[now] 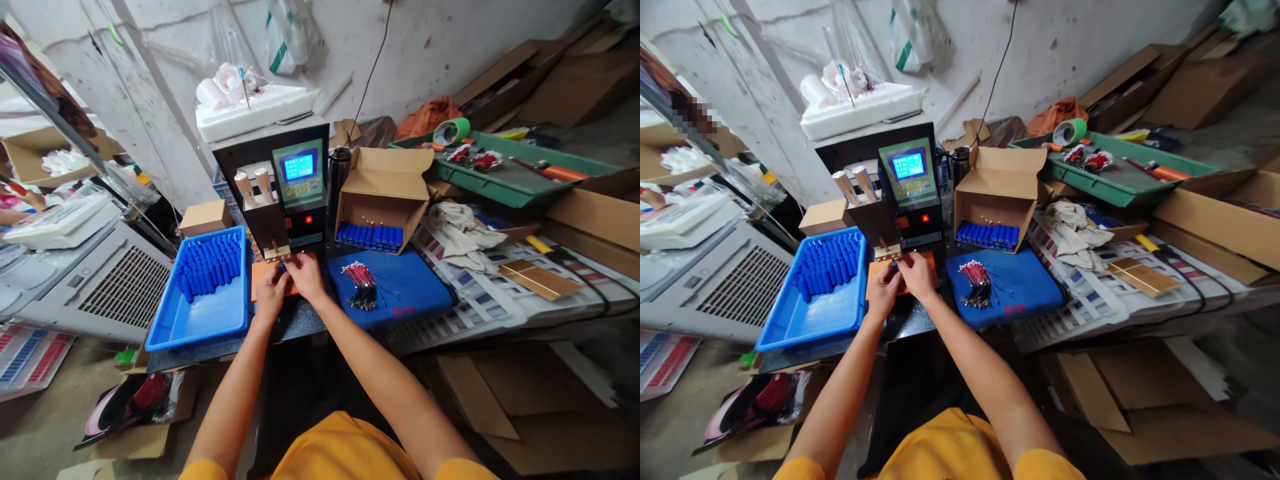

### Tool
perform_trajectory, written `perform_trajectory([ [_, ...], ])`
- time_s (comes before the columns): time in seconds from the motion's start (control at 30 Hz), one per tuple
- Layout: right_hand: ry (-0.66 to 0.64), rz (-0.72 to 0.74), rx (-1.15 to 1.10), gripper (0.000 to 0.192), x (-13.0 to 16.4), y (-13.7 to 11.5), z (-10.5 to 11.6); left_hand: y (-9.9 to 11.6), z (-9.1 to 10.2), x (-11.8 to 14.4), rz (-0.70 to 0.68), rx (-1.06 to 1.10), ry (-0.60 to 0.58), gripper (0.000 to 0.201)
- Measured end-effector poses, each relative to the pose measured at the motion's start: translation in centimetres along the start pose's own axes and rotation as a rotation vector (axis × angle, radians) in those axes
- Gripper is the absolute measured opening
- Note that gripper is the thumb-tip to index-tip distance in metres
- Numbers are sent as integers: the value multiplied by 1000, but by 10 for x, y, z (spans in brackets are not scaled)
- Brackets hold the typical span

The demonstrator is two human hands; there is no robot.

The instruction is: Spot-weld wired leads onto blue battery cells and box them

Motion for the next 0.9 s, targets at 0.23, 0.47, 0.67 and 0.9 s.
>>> perform_trajectory([
  [0.23, -42, 47, -14, 31, 0, -19, 11, 24, -2, 2, -49, -82, 12, 21],
  [0.47, -94, -40, 22, 42, -14, -12, 14, 20, 1, -14, -38, -277, 22, 24],
  [0.67, -169, -12, 134, 39, -3, -15, 23, 22, 1, -12, -24, -387, 14, 23],
  [0.9, -193, -125, -85, 45, -3, -10, 19, 23, 3, -13, -38, -316, 39, 30],
])
Point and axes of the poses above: each hand's wrist, its own x-axis away from the middle knuckle, its own z-axis out of the back of the hand, y = z × x, the point moved 4 cm from there along -x, towards the middle knuckle, and after that the axes turned 2 degrees about z, right-handed, at the moved point
